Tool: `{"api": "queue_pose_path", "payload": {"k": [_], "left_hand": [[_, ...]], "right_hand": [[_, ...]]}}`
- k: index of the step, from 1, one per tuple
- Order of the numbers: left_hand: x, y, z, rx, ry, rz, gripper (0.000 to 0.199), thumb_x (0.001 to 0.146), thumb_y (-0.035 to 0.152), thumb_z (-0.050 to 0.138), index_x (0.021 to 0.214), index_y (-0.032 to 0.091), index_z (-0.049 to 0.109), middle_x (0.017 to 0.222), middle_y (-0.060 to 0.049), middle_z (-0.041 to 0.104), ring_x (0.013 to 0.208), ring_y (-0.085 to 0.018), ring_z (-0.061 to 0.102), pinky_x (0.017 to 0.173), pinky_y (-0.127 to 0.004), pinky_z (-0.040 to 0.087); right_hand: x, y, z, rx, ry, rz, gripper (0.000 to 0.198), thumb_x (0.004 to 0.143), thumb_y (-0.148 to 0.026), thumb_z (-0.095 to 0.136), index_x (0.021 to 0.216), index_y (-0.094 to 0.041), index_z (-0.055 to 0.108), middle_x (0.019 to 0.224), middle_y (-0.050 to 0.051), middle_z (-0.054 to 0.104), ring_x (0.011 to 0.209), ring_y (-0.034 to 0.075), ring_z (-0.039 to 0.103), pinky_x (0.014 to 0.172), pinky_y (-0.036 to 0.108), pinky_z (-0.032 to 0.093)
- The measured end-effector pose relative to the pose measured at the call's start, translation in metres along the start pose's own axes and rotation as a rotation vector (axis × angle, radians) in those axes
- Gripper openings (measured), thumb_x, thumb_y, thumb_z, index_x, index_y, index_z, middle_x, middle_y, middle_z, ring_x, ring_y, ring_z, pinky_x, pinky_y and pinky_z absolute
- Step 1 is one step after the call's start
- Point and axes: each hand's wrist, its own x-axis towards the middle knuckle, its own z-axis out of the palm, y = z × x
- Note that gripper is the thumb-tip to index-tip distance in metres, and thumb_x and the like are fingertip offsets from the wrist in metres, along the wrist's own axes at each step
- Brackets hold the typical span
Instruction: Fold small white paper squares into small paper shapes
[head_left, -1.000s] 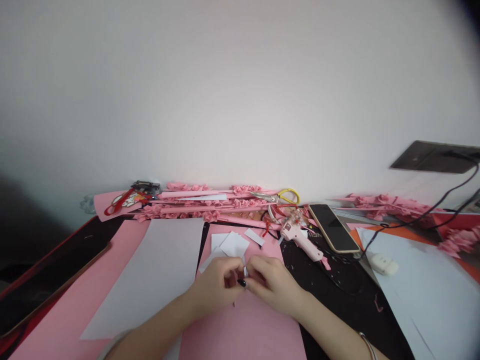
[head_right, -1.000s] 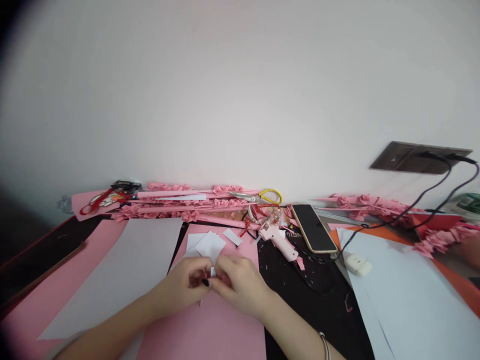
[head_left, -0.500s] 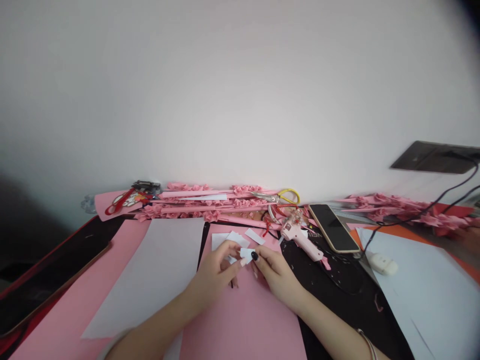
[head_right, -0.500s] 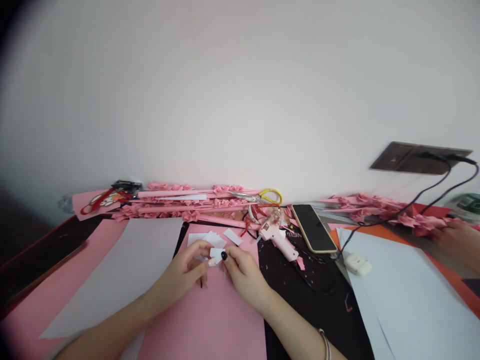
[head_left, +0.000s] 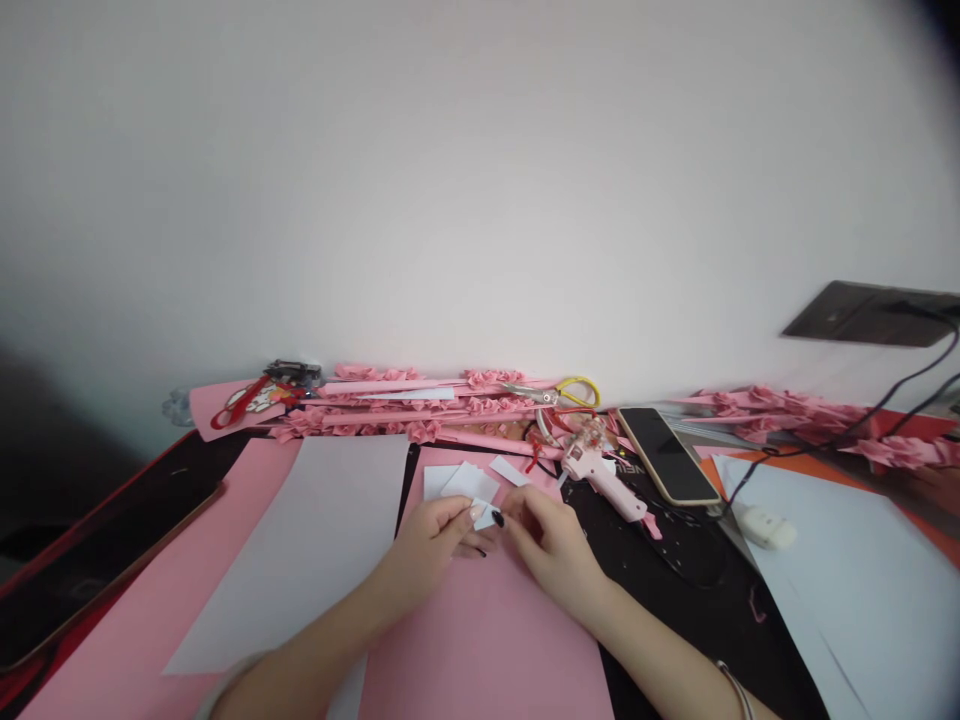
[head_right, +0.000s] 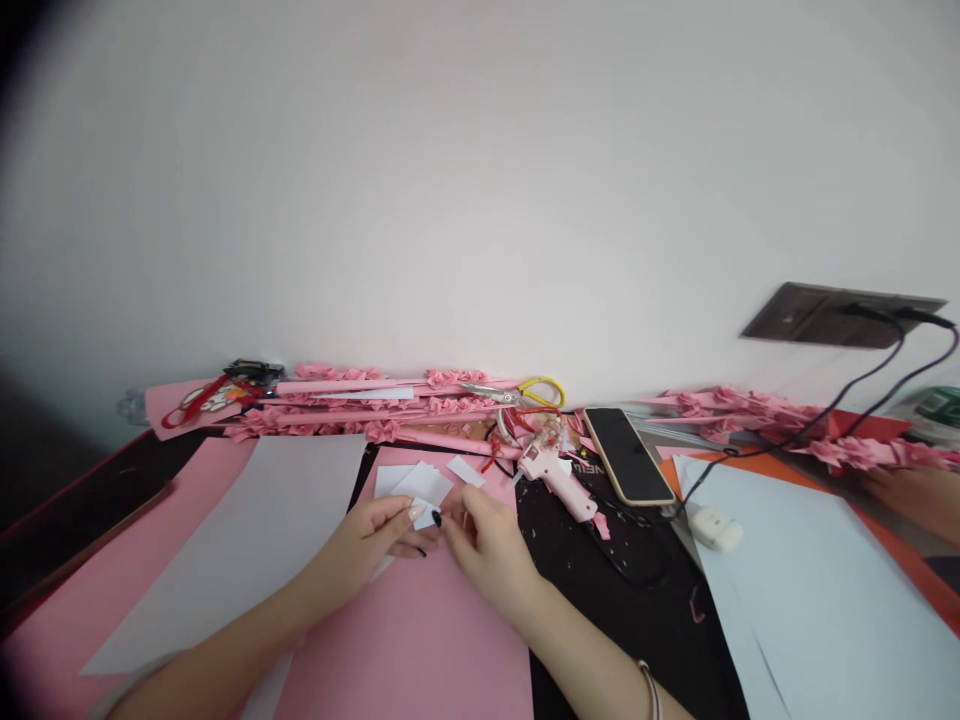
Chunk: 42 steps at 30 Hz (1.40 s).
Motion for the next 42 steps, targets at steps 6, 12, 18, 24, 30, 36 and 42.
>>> {"api": "queue_pose_path", "payload": {"k": [6,12,18,24,30,36,42], "left_hand": [[-0.001,0.001,0.001,-0.031,-0.013,-0.088,0.031,0.082,0.044,0.046,0.078,0.015,0.056,0.072,-0.004,0.067,0.069,-0.02,0.066,0.066,-0.033,0.052],[-0.001,0.002,0.002,-0.023,-0.014,-0.107,0.033,0.082,0.045,0.045,0.075,0.014,0.056,0.065,-0.004,0.067,0.058,-0.017,0.065,0.059,-0.03,0.051],[0.0,0.004,0.002,-0.081,-0.029,-0.142,0.031,0.081,0.043,0.047,0.074,0.015,0.054,0.064,-0.004,0.068,0.057,-0.017,0.065,0.057,-0.028,0.05],[0.0,0.004,-0.001,-0.158,-0.036,-0.177,0.031,0.08,0.044,0.049,0.074,0.014,0.056,0.066,-0.005,0.069,0.057,-0.016,0.064,0.057,-0.027,0.049],[-0.001,0.004,-0.003,-0.246,-0.045,-0.173,0.031,0.08,0.044,0.05,0.077,0.014,0.058,0.07,-0.005,0.069,0.062,-0.017,0.065,0.06,-0.027,0.048],[-0.001,0.005,-0.002,-0.283,-0.043,-0.172,0.031,0.081,0.043,0.051,0.083,0.013,0.06,0.074,-0.006,0.069,0.067,-0.017,0.066,0.064,-0.027,0.048],[-0.001,0.004,-0.002,-0.304,-0.037,-0.179,0.032,0.081,0.042,0.051,0.09,0.012,0.06,0.076,-0.008,0.069,0.068,-0.018,0.066,0.066,-0.029,0.048]], "right_hand": [[0.0,0.002,-0.003,-0.054,-0.003,-0.224,0.034,0.084,-0.01,0.042,0.114,-0.02,0.052,0.108,0.007,0.057,0.098,0.017,0.053,0.084,0.029,0.044],[0.0,0.005,-0.001,-0.115,-0.03,-0.307,0.035,0.087,-0.011,0.041,0.119,-0.021,0.052,0.115,0.007,0.057,0.106,0.016,0.052,0.09,0.029,0.043],[0.0,0.005,-0.003,-0.146,-0.013,-0.344,0.034,0.087,-0.011,0.043,0.117,-0.023,0.054,0.116,0.007,0.057,0.104,0.017,0.053,0.087,0.032,0.045],[0.0,0.006,-0.002,-0.117,0.02,-0.363,0.031,0.086,-0.01,0.045,0.111,-0.023,0.056,0.113,0.006,0.058,0.102,0.018,0.054,0.086,0.033,0.045],[0.0,0.0,-0.003,-0.088,0.005,-0.359,0.032,0.084,-0.01,0.044,0.111,-0.023,0.055,0.111,0.007,0.058,0.101,0.018,0.054,0.085,0.035,0.045],[-0.001,-0.006,-0.005,-0.068,-0.022,-0.359,0.036,0.081,-0.009,0.043,0.112,-0.022,0.054,0.113,0.008,0.057,0.102,0.018,0.053,0.086,0.035,0.044],[-0.001,-0.008,-0.006,-0.052,-0.064,-0.34,0.037,0.078,-0.007,0.044,0.112,-0.02,0.054,0.115,0.009,0.056,0.103,0.02,0.052,0.088,0.037,0.043]]}}
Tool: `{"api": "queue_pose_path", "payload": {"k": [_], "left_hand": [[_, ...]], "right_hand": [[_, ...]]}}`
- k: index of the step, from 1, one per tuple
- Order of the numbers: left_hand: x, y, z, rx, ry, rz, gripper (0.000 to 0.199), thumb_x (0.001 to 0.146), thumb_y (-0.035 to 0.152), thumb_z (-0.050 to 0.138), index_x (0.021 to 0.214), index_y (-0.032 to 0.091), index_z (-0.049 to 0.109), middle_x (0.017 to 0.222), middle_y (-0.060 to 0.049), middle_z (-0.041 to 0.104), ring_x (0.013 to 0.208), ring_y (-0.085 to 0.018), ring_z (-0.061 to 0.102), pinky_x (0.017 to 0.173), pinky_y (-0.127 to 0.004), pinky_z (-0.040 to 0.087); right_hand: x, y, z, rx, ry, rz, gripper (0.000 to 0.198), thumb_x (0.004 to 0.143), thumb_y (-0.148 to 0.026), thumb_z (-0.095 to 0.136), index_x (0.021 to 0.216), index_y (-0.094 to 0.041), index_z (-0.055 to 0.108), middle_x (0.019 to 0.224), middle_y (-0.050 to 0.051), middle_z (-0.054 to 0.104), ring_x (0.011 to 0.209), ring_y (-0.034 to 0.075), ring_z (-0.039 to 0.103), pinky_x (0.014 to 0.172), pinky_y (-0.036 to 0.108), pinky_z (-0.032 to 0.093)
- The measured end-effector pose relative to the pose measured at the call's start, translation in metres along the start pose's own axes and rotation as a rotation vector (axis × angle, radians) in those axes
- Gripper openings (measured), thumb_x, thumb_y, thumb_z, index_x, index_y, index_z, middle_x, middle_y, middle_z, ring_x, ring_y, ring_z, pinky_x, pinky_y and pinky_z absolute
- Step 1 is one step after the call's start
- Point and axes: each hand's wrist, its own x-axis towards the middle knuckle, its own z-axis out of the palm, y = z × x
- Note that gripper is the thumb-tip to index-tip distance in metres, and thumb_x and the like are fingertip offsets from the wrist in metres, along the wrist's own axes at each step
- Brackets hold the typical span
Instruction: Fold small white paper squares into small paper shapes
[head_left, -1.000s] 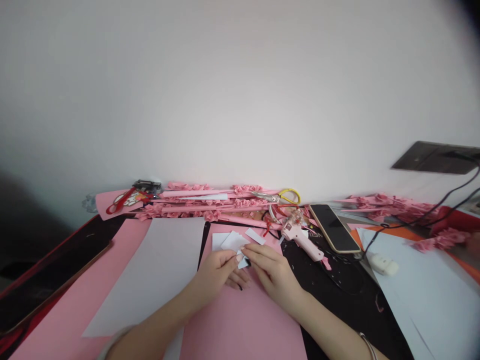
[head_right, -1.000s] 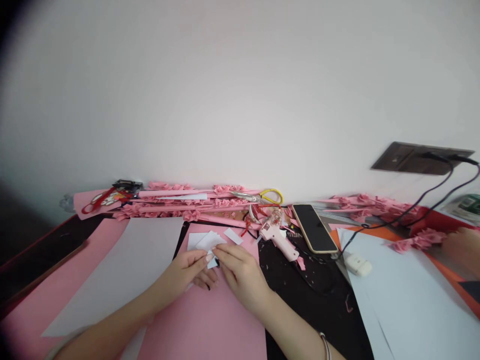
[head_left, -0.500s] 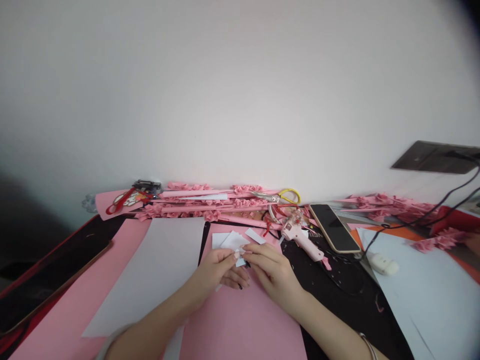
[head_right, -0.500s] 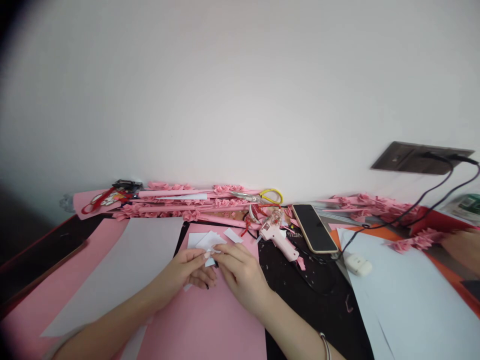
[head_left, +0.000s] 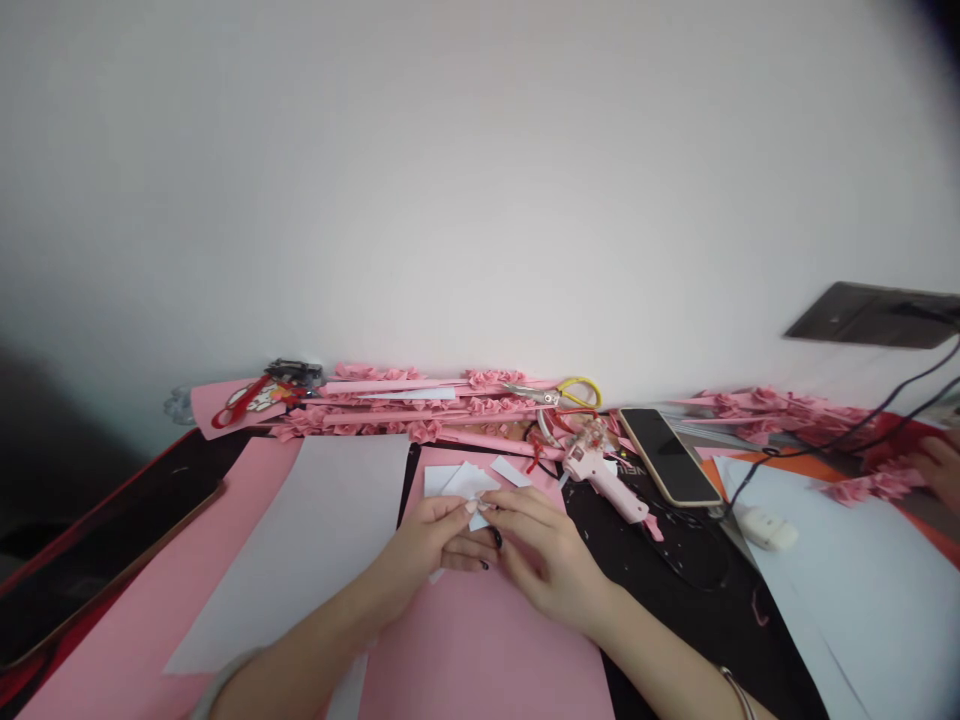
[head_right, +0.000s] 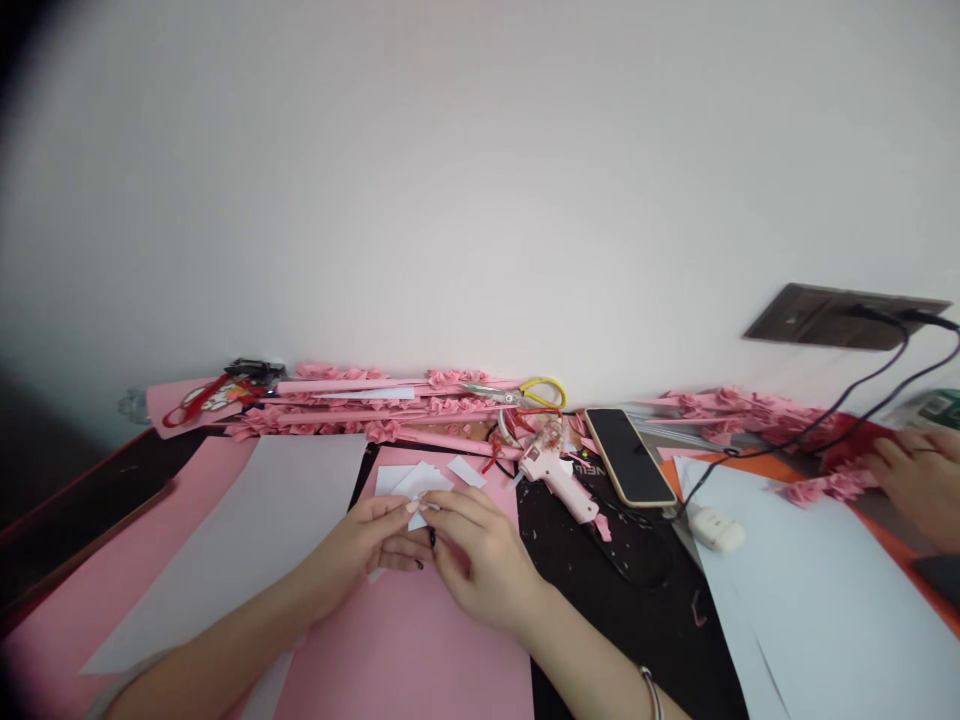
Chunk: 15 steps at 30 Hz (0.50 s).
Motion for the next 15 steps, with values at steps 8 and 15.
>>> {"api": "queue_pose_path", "payload": {"k": [8,15], "left_hand": [[0.0003,-0.0004,-0.0013,-0.051,-0.016,0.0,0.027,0.08,0.04,0.054,0.083,0.014,0.06,0.074,-0.006,0.069,0.069,-0.018,0.066,0.064,-0.027,0.047],[-0.0005,0.0007,0.0004,-0.064,-0.04,0.002,0.025,0.078,0.039,0.056,0.081,0.015,0.061,0.074,-0.005,0.068,0.068,-0.017,0.065,0.065,-0.027,0.047]], "right_hand": [[0.0013,-0.0009,-0.0018,-0.017,-0.016,-0.002,0.038,0.077,-0.007,0.043,0.111,-0.02,0.053,0.115,0.009,0.056,0.103,0.021,0.052,0.087,0.039,0.043],[0.003,-0.0025,-0.0032,-0.091,-0.053,-0.028,0.038,0.074,-0.009,0.046,0.109,-0.019,0.053,0.118,0.009,0.055,0.103,0.022,0.051,0.088,0.039,0.042]]}}
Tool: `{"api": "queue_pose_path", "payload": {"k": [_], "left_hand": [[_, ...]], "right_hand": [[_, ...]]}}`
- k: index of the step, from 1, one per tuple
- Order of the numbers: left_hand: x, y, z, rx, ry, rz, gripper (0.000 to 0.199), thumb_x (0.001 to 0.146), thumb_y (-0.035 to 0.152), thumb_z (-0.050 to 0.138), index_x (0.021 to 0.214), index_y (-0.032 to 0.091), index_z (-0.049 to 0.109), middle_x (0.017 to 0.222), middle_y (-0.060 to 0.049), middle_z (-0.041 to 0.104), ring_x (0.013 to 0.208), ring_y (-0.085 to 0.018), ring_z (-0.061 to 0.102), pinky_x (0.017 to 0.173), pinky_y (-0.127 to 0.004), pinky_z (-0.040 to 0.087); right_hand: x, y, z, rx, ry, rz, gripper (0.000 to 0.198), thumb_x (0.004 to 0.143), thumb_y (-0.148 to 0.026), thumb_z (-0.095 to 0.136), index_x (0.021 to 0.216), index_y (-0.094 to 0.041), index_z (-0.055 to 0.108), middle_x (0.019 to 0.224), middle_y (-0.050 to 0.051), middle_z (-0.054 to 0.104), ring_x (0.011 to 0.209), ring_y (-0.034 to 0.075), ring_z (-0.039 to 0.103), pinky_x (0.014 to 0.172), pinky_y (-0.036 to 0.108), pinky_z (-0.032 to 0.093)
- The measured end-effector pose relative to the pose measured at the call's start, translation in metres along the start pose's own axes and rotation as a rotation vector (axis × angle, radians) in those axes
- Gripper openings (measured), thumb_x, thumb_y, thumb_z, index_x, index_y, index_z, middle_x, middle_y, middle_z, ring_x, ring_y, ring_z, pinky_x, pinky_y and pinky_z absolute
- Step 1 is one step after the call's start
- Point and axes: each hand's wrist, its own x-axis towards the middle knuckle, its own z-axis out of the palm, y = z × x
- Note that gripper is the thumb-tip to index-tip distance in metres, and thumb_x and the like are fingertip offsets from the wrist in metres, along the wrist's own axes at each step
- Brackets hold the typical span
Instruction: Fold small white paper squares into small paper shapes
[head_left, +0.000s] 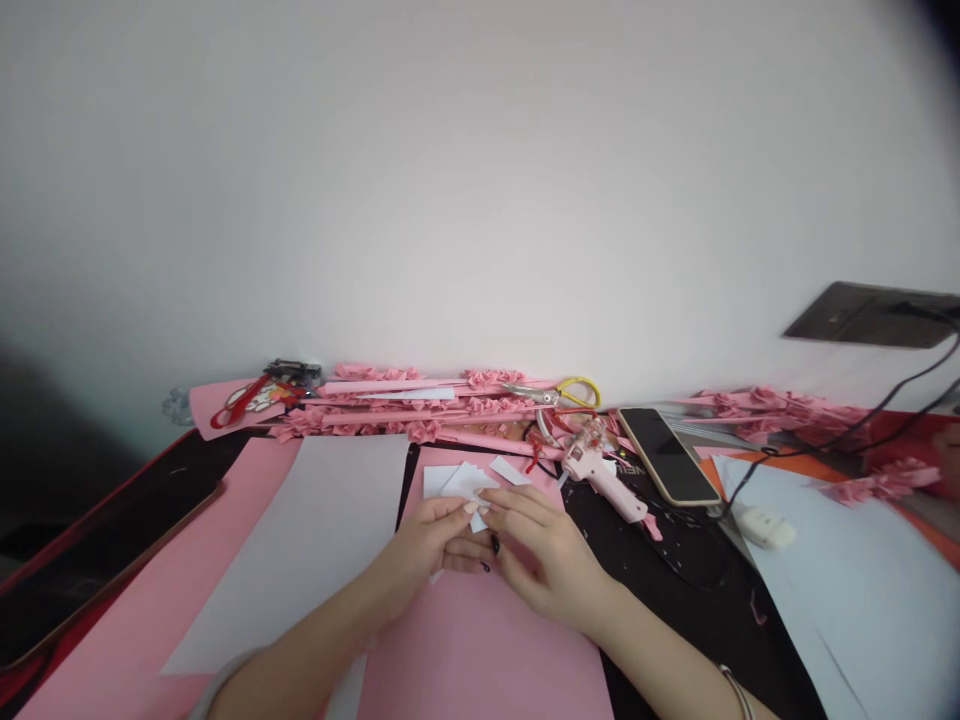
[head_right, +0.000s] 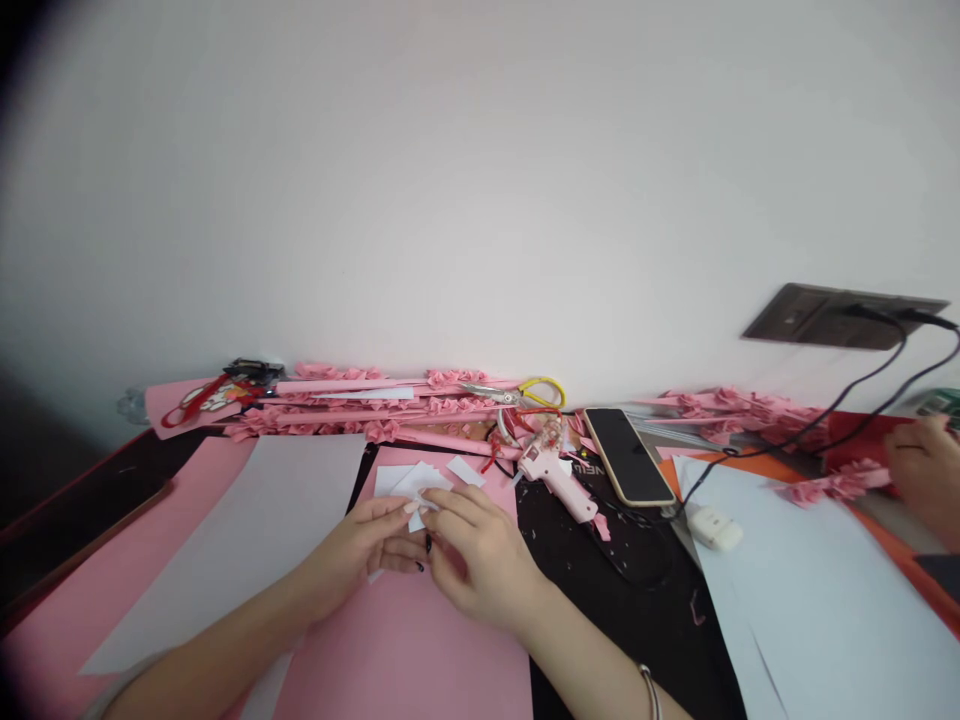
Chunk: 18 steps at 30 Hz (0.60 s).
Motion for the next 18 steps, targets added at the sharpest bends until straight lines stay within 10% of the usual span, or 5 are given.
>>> {"api": "queue_pose_path", "payload": {"k": [11,18], "left_hand": [[-0.0029,0.0033,0.0035,0.143,-0.021,0.054,0.033,0.081,0.046,0.049,0.082,0.014,0.059,0.073,-0.006,0.069,0.067,-0.019,0.066,0.066,-0.03,0.048],[-0.0059,0.0017,0.0099,0.35,-0.038,0.077,0.034,0.084,0.045,0.042,0.072,0.015,0.055,0.069,-0.005,0.069,0.064,-0.019,0.067,0.062,-0.03,0.05]], "right_hand": [[-0.0033,0.0004,0.0002,0.147,0.105,0.105,0.028,0.083,-0.013,0.041,0.107,-0.02,0.053,0.117,0.009,0.054,0.106,0.021,0.05,0.085,0.035,0.043],[-0.0019,0.0037,0.008,0.239,0.083,0.323,0.016,0.087,-0.024,0.042,0.074,-0.018,0.048,0.062,-0.002,0.049,0.053,0.01,0.044,0.048,0.02,0.036]]}}
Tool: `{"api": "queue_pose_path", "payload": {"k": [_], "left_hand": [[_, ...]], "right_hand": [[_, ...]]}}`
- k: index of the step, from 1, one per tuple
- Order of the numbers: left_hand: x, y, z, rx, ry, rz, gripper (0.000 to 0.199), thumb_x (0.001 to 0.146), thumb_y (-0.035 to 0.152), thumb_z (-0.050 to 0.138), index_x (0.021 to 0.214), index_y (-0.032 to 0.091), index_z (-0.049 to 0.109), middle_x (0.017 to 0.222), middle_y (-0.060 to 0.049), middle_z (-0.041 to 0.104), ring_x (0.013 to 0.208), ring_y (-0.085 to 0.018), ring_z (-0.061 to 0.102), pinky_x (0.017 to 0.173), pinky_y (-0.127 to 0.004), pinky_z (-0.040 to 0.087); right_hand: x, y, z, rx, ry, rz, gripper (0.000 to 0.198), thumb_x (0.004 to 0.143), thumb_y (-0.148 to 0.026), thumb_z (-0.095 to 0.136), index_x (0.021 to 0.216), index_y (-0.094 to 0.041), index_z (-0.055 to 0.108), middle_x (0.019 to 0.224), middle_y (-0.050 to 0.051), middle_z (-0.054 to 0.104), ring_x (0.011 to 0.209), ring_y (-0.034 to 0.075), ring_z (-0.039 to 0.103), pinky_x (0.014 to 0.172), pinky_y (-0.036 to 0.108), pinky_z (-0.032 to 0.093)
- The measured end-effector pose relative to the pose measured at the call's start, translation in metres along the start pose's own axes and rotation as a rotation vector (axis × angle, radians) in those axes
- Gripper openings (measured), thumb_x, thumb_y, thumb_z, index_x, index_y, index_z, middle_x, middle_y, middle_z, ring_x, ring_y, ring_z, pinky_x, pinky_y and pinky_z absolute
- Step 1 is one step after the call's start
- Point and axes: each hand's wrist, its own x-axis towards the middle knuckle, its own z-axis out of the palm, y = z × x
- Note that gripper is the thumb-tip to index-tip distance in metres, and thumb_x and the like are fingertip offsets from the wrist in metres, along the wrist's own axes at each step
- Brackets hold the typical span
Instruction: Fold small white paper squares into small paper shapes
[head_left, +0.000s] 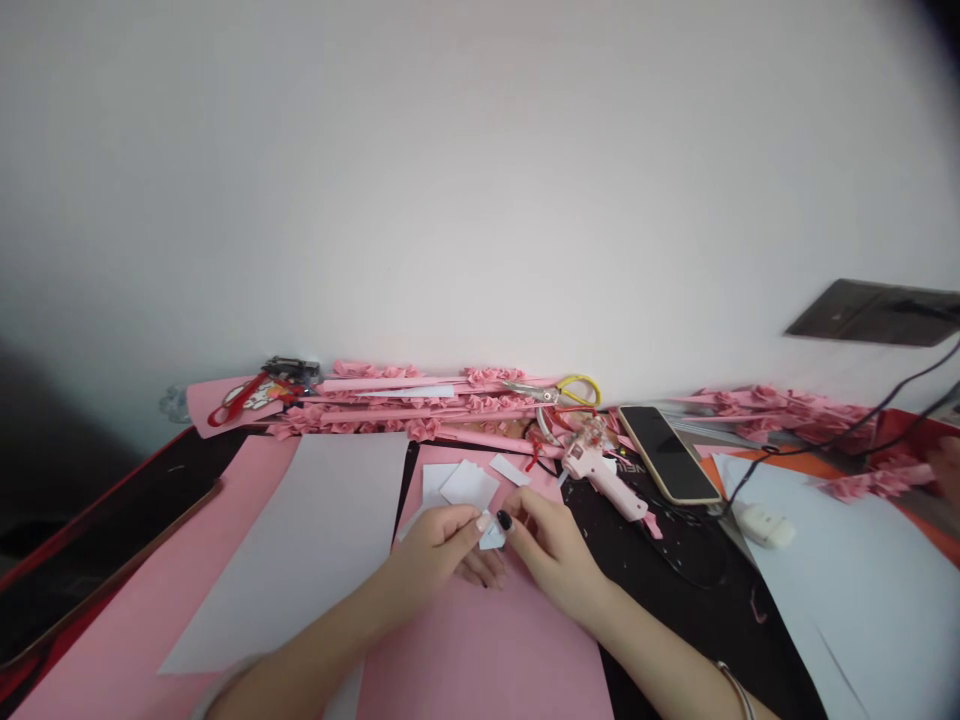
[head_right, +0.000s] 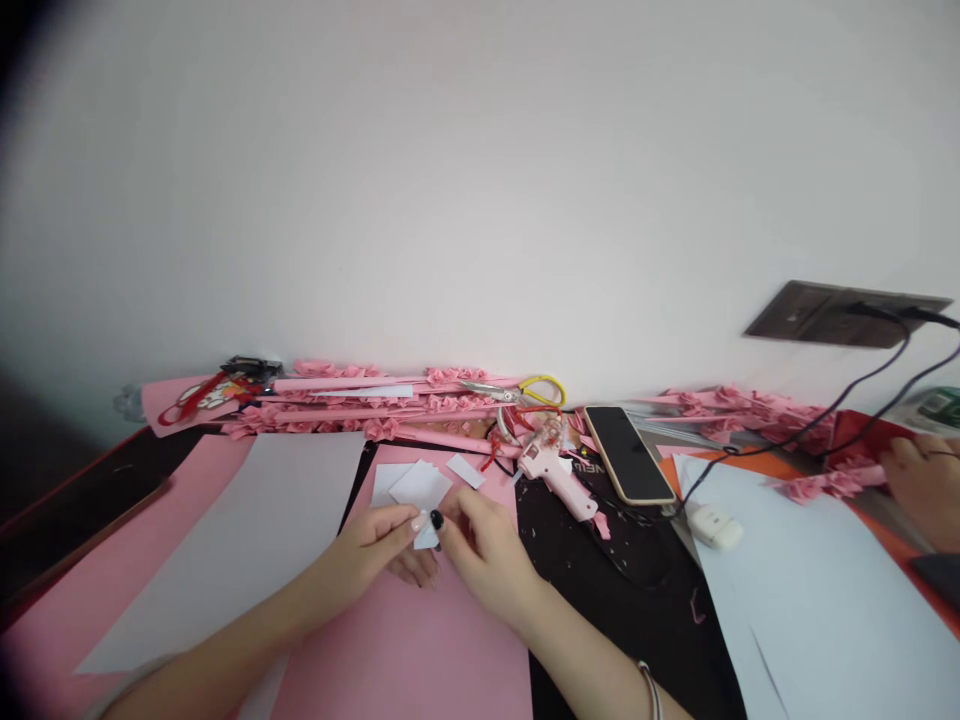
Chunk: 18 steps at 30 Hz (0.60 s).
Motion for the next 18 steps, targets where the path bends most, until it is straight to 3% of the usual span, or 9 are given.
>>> {"api": "queue_pose_path", "payload": {"k": [3,8,13,18], "left_hand": [[-0.001,0.0,0.001,0.018,-0.013,0.01,0.033,0.085,0.042,0.041,0.07,0.016,0.054,0.066,-0.005,0.069,0.063,-0.019,0.067,0.061,-0.029,0.05],[0.0,-0.004,0.0,0.04,-0.003,0.013,0.034,0.087,0.041,0.037,0.073,0.016,0.055,0.066,-0.005,0.068,0.064,-0.019,0.067,0.061,-0.029,0.05],[0.003,-0.01,-0.001,0.081,0.002,0.052,0.021,0.077,0.035,0.055,0.072,0.015,0.055,0.07,-0.004,0.067,0.063,-0.018,0.066,0.061,-0.029,0.05],[0.005,-0.01,-0.002,0.0,-0.035,0.012,0.018,0.077,0.032,0.056,0.072,0.015,0.056,0.069,-0.003,0.067,0.062,-0.018,0.066,0.062,-0.03,0.051]], "right_hand": [[0.001,0.0,0.001,-0.03,-0.096,-0.037,0.026,0.088,-0.019,0.039,0.062,-0.018,0.041,0.055,-0.004,0.042,0.05,0.01,0.039,0.047,0.02,0.033],[0.002,-0.001,-0.001,-0.044,-0.149,-0.063,0.027,0.088,-0.014,0.035,0.062,-0.019,0.04,0.056,-0.003,0.047,0.05,0.01,0.043,0.049,0.02,0.034],[0.002,0.0,-0.004,-0.081,-0.201,-0.076,0.026,0.088,-0.014,0.035,0.063,-0.019,0.04,0.058,-0.002,0.048,0.053,0.011,0.045,0.05,0.021,0.034],[0.002,0.003,-0.005,-0.058,-0.231,-0.053,0.028,0.09,-0.018,0.035,0.061,-0.019,0.038,0.055,-0.003,0.044,0.05,0.01,0.042,0.049,0.02,0.032]]}}
